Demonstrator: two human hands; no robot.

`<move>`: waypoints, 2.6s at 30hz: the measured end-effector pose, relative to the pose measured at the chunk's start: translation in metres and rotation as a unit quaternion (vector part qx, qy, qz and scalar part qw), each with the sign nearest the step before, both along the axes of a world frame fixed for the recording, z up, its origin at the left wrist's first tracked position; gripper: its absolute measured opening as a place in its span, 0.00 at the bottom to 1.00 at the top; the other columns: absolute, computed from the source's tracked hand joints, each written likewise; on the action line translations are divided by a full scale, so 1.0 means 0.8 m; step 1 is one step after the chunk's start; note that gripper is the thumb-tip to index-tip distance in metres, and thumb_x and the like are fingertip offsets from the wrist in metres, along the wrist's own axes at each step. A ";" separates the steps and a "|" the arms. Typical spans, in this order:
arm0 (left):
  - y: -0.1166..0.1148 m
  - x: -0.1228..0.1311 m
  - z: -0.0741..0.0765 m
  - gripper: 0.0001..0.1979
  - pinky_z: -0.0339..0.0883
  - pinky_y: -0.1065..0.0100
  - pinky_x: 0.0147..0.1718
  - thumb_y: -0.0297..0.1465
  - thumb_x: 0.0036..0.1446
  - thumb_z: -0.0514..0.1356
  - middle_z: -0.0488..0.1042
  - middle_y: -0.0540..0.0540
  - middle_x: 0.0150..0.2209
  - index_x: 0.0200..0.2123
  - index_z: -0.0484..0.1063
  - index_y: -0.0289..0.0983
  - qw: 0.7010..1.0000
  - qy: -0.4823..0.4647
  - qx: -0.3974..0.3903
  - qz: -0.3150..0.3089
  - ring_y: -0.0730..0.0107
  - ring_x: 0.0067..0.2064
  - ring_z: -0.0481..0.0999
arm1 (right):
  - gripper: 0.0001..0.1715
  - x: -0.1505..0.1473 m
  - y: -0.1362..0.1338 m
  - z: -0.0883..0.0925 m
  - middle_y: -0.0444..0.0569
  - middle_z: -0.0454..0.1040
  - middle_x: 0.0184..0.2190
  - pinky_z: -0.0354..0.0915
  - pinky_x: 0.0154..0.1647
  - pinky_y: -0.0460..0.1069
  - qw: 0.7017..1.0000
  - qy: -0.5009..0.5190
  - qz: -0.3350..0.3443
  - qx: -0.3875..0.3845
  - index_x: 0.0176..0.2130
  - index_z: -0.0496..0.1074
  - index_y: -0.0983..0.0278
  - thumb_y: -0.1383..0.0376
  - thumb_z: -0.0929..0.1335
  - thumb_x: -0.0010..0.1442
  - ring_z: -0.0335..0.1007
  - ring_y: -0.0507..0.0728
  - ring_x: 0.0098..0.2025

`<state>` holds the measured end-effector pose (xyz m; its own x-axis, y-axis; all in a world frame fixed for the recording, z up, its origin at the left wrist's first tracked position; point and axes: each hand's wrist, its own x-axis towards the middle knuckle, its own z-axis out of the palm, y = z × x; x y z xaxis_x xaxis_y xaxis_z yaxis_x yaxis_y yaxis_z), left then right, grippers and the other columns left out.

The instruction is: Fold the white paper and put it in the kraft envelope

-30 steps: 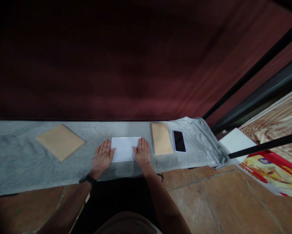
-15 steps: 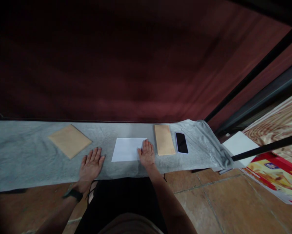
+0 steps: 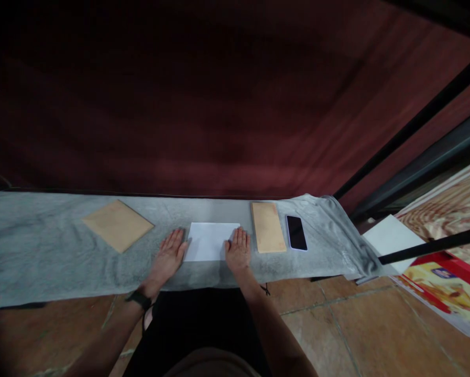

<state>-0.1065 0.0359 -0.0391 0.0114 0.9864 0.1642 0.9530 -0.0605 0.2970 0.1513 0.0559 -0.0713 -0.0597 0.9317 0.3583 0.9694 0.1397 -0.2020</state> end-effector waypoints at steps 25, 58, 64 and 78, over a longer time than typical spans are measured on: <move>0.035 0.095 -0.017 0.30 0.44 0.48 0.70 0.40 0.70 0.42 0.58 0.41 0.70 0.70 0.56 0.35 0.997 0.003 0.003 -0.074 0.54 0.73 0.51 | 0.35 -0.023 -0.014 0.005 0.65 0.50 0.72 0.50 0.70 0.64 0.999 0.022 0.015 -0.021 0.71 0.52 0.73 0.59 0.60 0.72 0.47 0.67 0.73; -0.023 0.073 0.118 0.29 0.75 0.59 0.45 0.50 0.63 0.55 0.71 0.39 0.62 0.62 0.67 0.41 0.745 -0.649 -0.078 0.131 0.54 0.59 0.74 | 0.31 -0.063 -0.026 0.136 0.54 0.79 0.51 0.74 0.51 0.52 0.752 0.640 0.090 -0.131 0.59 0.70 0.65 0.50 0.55 0.72 0.76 0.59 0.53; -0.026 0.073 0.057 0.30 0.77 0.56 0.45 0.43 0.54 0.65 0.78 0.35 0.54 0.57 0.70 0.34 0.728 -0.663 -0.144 0.099 0.53 0.48 0.81 | 0.35 -0.074 -0.034 0.105 0.56 0.80 0.48 0.76 0.40 0.52 0.592 0.780 -0.021 -0.202 0.50 0.71 0.64 0.40 0.67 0.60 0.79 0.59 0.43; -0.018 0.035 0.024 0.35 0.71 0.50 0.48 0.35 0.61 0.56 0.79 0.32 0.49 0.69 0.55 0.33 0.980 -0.116 -0.099 0.126 0.44 0.49 0.79 | 0.19 -0.020 -0.056 0.060 0.52 0.81 0.45 0.72 0.51 0.54 0.868 0.443 0.056 -0.218 0.45 0.78 0.61 0.61 0.60 0.66 0.78 0.59 0.47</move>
